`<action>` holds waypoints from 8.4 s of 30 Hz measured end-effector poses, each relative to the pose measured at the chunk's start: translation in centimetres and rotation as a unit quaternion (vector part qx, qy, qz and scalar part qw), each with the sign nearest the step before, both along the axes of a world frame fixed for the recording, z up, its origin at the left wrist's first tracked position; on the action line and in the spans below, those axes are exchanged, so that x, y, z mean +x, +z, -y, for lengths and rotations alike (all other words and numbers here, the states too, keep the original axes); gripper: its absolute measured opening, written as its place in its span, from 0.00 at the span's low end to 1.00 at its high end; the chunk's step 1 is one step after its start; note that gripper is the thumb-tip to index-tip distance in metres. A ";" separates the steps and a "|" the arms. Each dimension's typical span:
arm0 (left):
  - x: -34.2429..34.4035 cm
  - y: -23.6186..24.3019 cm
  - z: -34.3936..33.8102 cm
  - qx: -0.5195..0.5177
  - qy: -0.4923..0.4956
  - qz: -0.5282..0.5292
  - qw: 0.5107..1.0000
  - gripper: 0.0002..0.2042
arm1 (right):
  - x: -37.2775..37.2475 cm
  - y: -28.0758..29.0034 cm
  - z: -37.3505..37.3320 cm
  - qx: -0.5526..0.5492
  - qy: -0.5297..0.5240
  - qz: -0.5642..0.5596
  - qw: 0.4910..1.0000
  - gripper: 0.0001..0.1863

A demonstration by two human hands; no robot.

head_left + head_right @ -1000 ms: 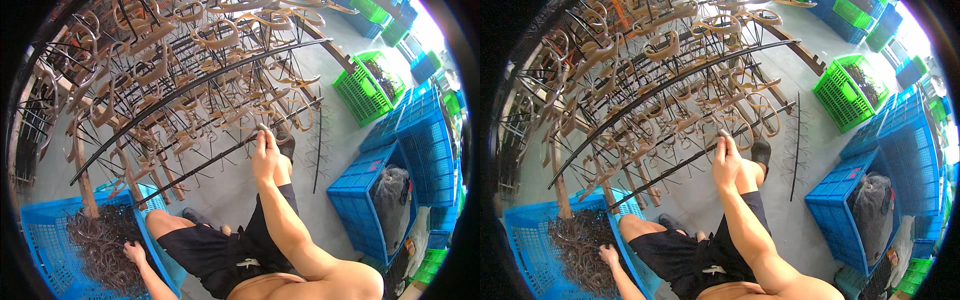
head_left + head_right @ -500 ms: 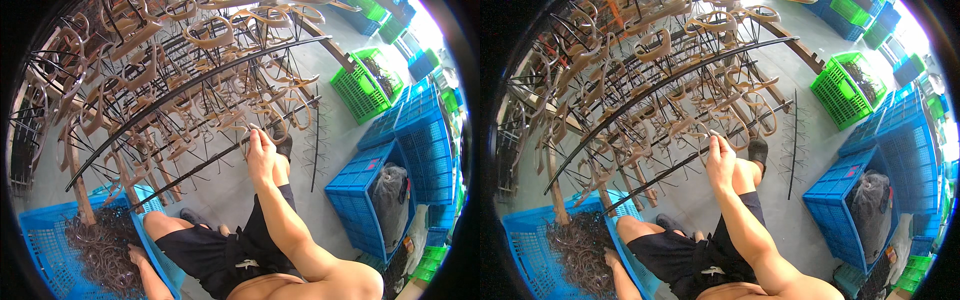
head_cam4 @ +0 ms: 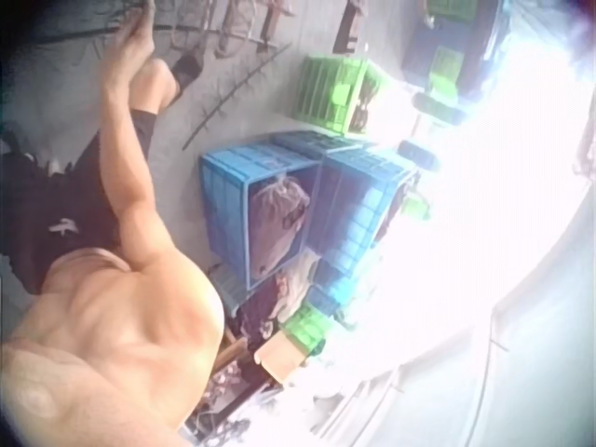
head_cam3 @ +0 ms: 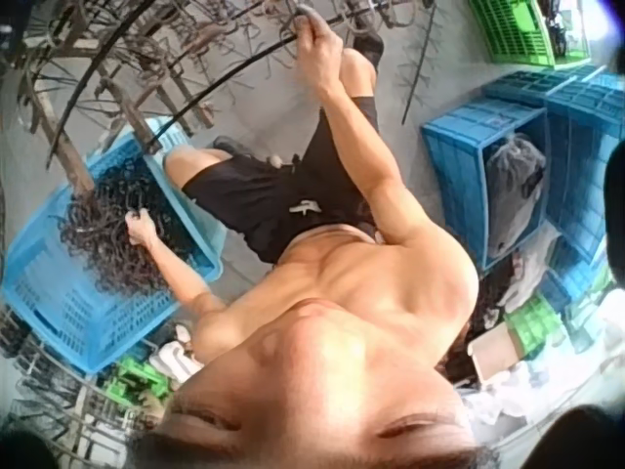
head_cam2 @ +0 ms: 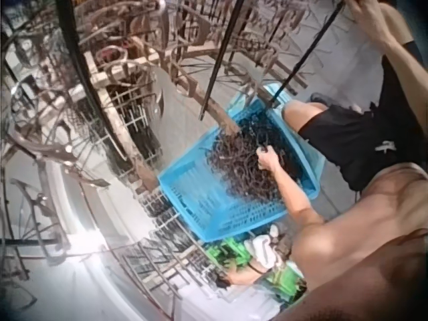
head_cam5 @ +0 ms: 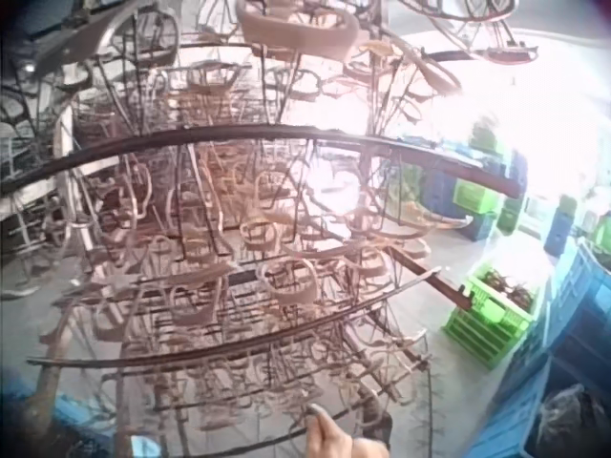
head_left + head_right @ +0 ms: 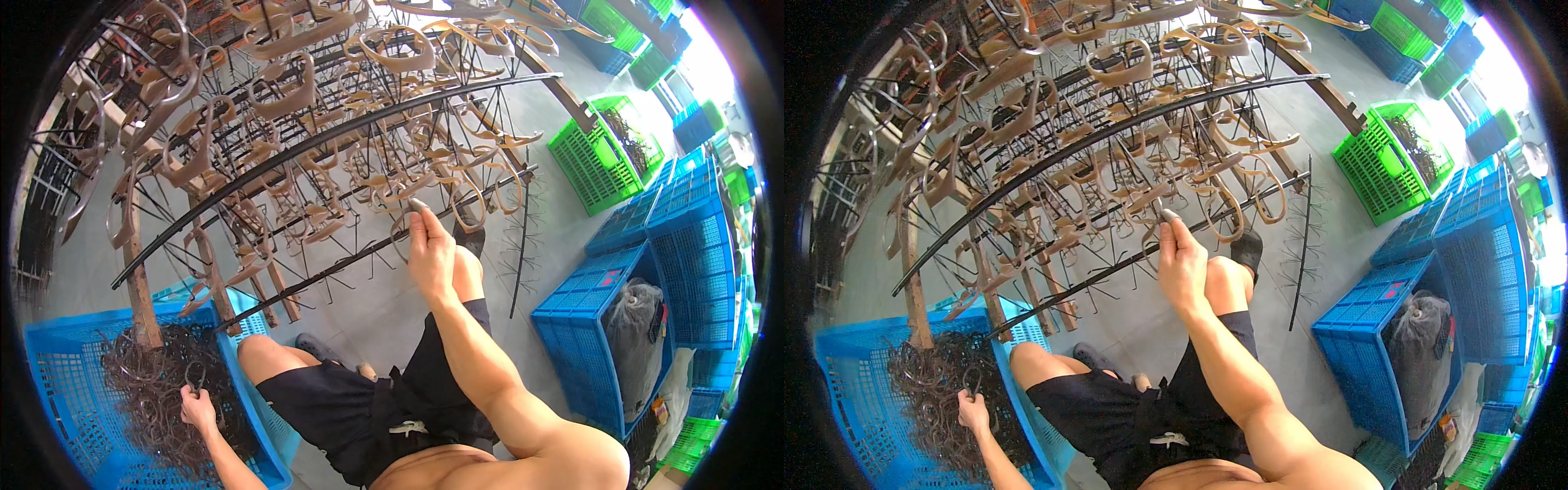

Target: The person sits on the floor and repeatedly picks up pairs of eyeglasses from a blue basket. They hang each pair onto a multi-tiered metal rack, arranging them one by one.

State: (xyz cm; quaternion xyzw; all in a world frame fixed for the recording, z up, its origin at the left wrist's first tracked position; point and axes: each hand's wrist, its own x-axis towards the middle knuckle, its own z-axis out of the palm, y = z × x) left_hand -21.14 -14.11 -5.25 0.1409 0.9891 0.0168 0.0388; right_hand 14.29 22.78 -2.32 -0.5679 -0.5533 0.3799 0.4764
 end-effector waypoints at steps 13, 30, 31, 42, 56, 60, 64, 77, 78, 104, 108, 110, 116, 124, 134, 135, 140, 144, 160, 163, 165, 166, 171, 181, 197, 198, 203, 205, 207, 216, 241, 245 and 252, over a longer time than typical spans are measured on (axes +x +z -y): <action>2.5 0.1 4.2 0.707 0.151 0.105 0.683 0.12 | 2.0 -0.9 -0.3 -0.081 0.018 -0.052 0.995 0.16; 11.9 6.3 2.2 0.768 -0.017 0.225 0.600 0.14 | -17.1 5.0 20.9 0.234 0.531 0.008 0.814 0.34; 12.2 6.1 2.4 0.749 -0.032 0.230 0.621 0.14 | -18.2 5.3 20.3 0.342 0.515 0.053 0.784 0.33; 14.1 6.3 -1.9 0.519 -0.160 0.124 0.830 0.11 | -10.8 4.3 14.7 0.254 0.638 0.096 0.720 0.08; 19.8 5.8 -7.8 0.530 -0.093 0.434 0.723 0.08 | 2.7 5.1 7.1 0.054 0.527 0.031 0.848 0.03; 20.5 6.1 -8.9 0.541 -0.043 0.434 0.719 0.11 | -0.9 0.6 6.6 -0.041 0.212 -0.225 0.950 0.09; 20.8 5.0 -8.6 0.561 -0.048 0.484 0.669 0.10 | -5.0 -0.8 5.3 -0.100 0.024 -0.319 0.942 0.11; 20.7 4.5 -9.1 0.545 -0.031 0.550 0.633 0.07 | -5.0 -0.8 4.4 -0.165 0.015 -0.400 0.901 0.08; 20.7 4.5 -9.1 0.544 -0.029 0.551 0.632 0.07 | -5.3 -0.6 4.6 -0.156 0.007 -0.390 0.908 0.10; 20.3 3.8 -9.3 0.614 -0.042 0.540 0.574 0.09 | -5.7 -2.0 4.9 0.020 0.036 -0.059 0.997 0.12; 20.3 4.3 -9.3 0.616 -0.050 0.530 0.581 0.10 | -4.5 -1.6 4.0 -0.084 0.092 -0.201 0.972 0.14; 20.1 4.3 -9.3 0.622 -0.049 0.530 0.574 0.10 | -3.3 -0.6 4.6 -0.011 0.105 -0.015 0.994 0.16; 18.9 5.2 -9.4 0.638 -0.060 0.576 0.507 0.10 | -1.3 3.2 10.8 0.194 0.381 0.125 0.895 0.33; 20.5 5.3 -12.3 0.655 -0.079 0.574 0.484 0.13 | -5.7 1.9 15.7 -0.071 0.329 -0.187 0.923 0.23; 18.5 4.2 -10.8 0.579 -0.074 0.442 0.681 0.13 | -10.7 -1.9 11.3 -0.026 0.063 -0.250 0.966 0.14; 17.6 3.8 -10.3 0.568 -0.102 0.441 0.687 0.12 | -10.9 -1.9 10.8 -0.018 0.053 -0.243 0.968 0.13; 16.1 1.8 -8.9 0.451 -0.292 0.062 0.841 0.10 | -11.7 -1.1 10.3 -0.099 0.029 -0.288 0.952 0.14; 15.9 2.5 -8.0 0.517 -0.105 0.415 0.741 0.05 | -11.7 -0.5 9.5 -0.126 0.028 -0.320 0.939 0.12; 16.2 2.2 -7.6 0.626 -0.021 0.509 0.590 0.10 | -12.9 -0.8 10.0 -0.113 0.009 -0.318 0.941 0.14; 16.3 1.9 -7.5 0.624 -0.025 0.508 0.593 0.11 | -13.0 -0.5 9.7 -0.110 0.024 -0.334 0.936 0.12; 16.3 1.8 -7.3 0.619 -0.037 0.518 0.589 0.11 | -12.9 -0.3 9.6 -0.123 0.046 -0.326 0.936 0.13; 16.4 1.8 -7.4 0.624 -0.035 0.513 0.588 0.11 | -12.9 -0.2 9.6 -0.130 0.057 -0.323 0.936 0.13; 16.5 1.4 -7.5 0.668 -0.028 0.508 0.544 0.07 | -13.3 -0.4 10.5 -0.100 0.093 -0.231 0.963 0.17; 16.9 0.9 -6.9 0.686 -0.015 0.483 0.544 0.07 | -13.4 -1.4 11.1 -0.051 0.096 -0.179 0.978 0.17; 16.9 2.2 -7.3 0.677 -0.016 0.477 0.560 0.04 | -12.4 -2.4 9.8 -0.030 0.066 -0.106 0.992 0.15; 16.9 2.0 -7.3 0.672 -0.015 0.480 0.564 0.04 | -13.0 -2.5 10.2 -0.026 0.058 -0.097 0.993 0.15; 17.3 1.7 -7.4 0.659 -0.028 0.502 0.559 0.05 | -13.3 -2.3 10.3 0.026 0.057 -0.012 0.998 0.15; 17.3 1.7 -7.7 0.662 -0.040 0.507 0.550 0.04 | -13.2 -2.2 10.3 0.053 0.052 0.006 0.997 0.15; 17.2 2.1 -8.0 0.664 -0.055 0.505 0.549 0.05 | -13.1 -2.0 10.2 0.072 0.045 0.010 0.996 0.14; 18.3 2.3 -7.9 0.655 -0.058 0.511 0.553 0.06 | -13.2 -2.0 10.2 0.088 0.046 0.017 0.995 0.16; 14.4 2.9 -14.6 0.637 -0.107 0.169 0.744 0.11 | -14.9 -1.3 16.2 -0.059 0.163 -0.264 0.949 0.13; 12.2 1.9 -16.6 0.640 -0.110 0.281 0.707 0.11 | -18.0 -2.5 15.5 -0.084 0.108 -0.280 0.950 0.14; 12.4 1.8 -17.0 0.640 -0.103 0.293 0.703 0.10 | -18.5 -1.8 15.5 -0.131 0.096 -0.388 0.907 0.14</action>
